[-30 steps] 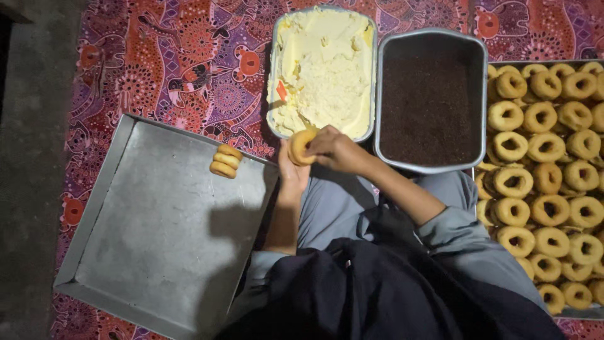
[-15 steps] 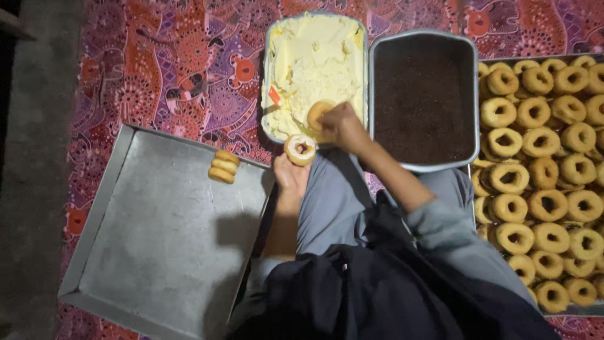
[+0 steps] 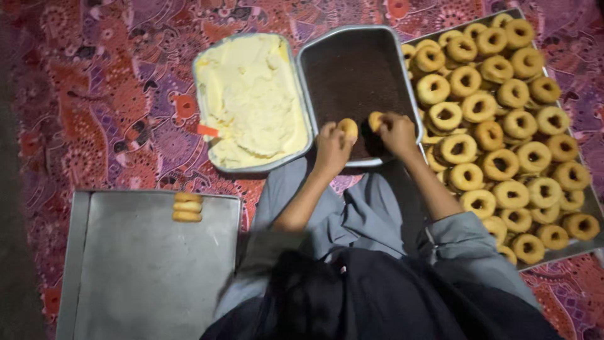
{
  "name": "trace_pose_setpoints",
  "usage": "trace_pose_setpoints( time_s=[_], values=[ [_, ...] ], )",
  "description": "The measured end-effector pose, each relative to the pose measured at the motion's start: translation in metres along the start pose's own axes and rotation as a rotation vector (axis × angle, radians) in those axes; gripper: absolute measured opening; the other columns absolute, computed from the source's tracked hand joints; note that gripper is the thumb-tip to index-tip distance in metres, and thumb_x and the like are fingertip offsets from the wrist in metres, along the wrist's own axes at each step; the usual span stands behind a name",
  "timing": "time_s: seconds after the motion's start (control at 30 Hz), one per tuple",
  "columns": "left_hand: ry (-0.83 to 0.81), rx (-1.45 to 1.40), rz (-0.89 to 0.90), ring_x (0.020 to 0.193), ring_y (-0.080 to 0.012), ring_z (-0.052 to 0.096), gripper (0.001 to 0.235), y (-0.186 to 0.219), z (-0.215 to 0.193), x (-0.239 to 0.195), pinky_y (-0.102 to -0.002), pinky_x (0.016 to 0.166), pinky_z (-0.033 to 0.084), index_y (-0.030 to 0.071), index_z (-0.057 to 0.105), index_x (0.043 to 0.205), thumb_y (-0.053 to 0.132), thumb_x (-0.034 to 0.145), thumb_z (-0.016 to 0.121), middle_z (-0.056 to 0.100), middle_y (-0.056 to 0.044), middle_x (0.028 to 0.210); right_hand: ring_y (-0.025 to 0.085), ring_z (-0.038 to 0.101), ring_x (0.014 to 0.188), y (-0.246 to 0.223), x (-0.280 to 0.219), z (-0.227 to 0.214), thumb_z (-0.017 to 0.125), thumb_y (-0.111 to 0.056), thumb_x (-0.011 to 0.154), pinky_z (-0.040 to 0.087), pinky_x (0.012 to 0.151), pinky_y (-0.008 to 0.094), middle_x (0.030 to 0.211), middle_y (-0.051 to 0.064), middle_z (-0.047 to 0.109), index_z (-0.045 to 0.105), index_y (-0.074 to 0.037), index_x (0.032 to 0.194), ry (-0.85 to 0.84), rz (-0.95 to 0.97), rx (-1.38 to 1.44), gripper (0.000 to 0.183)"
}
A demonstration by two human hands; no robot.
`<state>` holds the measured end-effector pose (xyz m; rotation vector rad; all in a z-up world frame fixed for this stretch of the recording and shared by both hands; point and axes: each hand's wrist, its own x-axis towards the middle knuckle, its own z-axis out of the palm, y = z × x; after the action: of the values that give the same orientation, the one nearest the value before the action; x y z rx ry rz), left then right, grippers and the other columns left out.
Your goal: The person sits on a patterned mat and repeatedly fills ring-shaped pastries with a white cream using a small spatula, then rolls them in a dark granular topping before placing them on a metal tray.
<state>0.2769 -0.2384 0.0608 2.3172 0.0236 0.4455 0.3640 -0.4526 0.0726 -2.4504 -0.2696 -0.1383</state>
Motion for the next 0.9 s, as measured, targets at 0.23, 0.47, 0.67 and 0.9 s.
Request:
trace_pose_setpoints(
  time_s=[0.23, 0.47, 0.67, 0.9],
  values=[
    [-0.350, -0.062, -0.262, 0.118, -0.0386, 0.062, 0.030, 0.003, 0.030, 0.025, -0.044, 0.103, 0.050, 0.000, 0.072, 0.112, 0.023, 0.097, 0.059, 0.066, -0.022, 0.129, 0.017, 0.070, 0.083, -0.004, -0.004, -0.025, 0.057, -0.020, 0.078, 0.057, 0.072, 0.039, 0.094, 0.001, 0.075, 0.068, -0.016, 0.107, -0.213, 0.948, 1.361, 0.032],
    [-0.214, -1.809, -0.858, 0.131, -0.0320, 0.056, 0.047, -0.025, 0.063, 0.006, -0.048, 0.111, 0.045, 0.002, 0.047, 0.146, 0.032, 0.113, 0.032, 0.056, -0.018, 0.145, 0.026, 0.062, 0.109, -0.065, -0.034, -0.030, 0.074, -0.014, 0.089, 0.053, 0.095, 0.040, 0.112, 0.011, 0.071, 0.070, -0.011, 0.118, 0.193, -0.283, 0.217, 0.030],
    [-0.243, -1.746, -0.979, 0.133, -0.0315, 0.053, 0.047, 0.009, 0.040, 0.030, -0.054, 0.113, 0.042, 0.007, 0.045, 0.147, 0.029, 0.107, 0.031, 0.050, -0.016, 0.149, 0.027, 0.063, 0.107, -0.089, -0.023, -0.041, 0.078, -0.021, 0.086, 0.054, 0.083, 0.039, 0.118, 0.012, 0.067, 0.064, -0.012, 0.125, 0.163, 0.184, 0.678, 0.043],
    [-0.172, -0.001, -0.297, 0.132, -0.0580, 0.035, 0.055, 0.052, -0.002, 0.020, -0.055, 0.109, 0.036, 0.003, 0.058, 0.135, 0.032, 0.091, 0.075, 0.022, -0.040, 0.152, 0.014, 0.064, 0.097, 0.027, -0.074, -0.062, 0.071, -0.033, 0.092, 0.046, 0.062, 0.029, 0.108, -0.001, 0.068, 0.064, -0.020, 0.120, 0.072, 0.812, 1.381, 0.033]
  ],
)
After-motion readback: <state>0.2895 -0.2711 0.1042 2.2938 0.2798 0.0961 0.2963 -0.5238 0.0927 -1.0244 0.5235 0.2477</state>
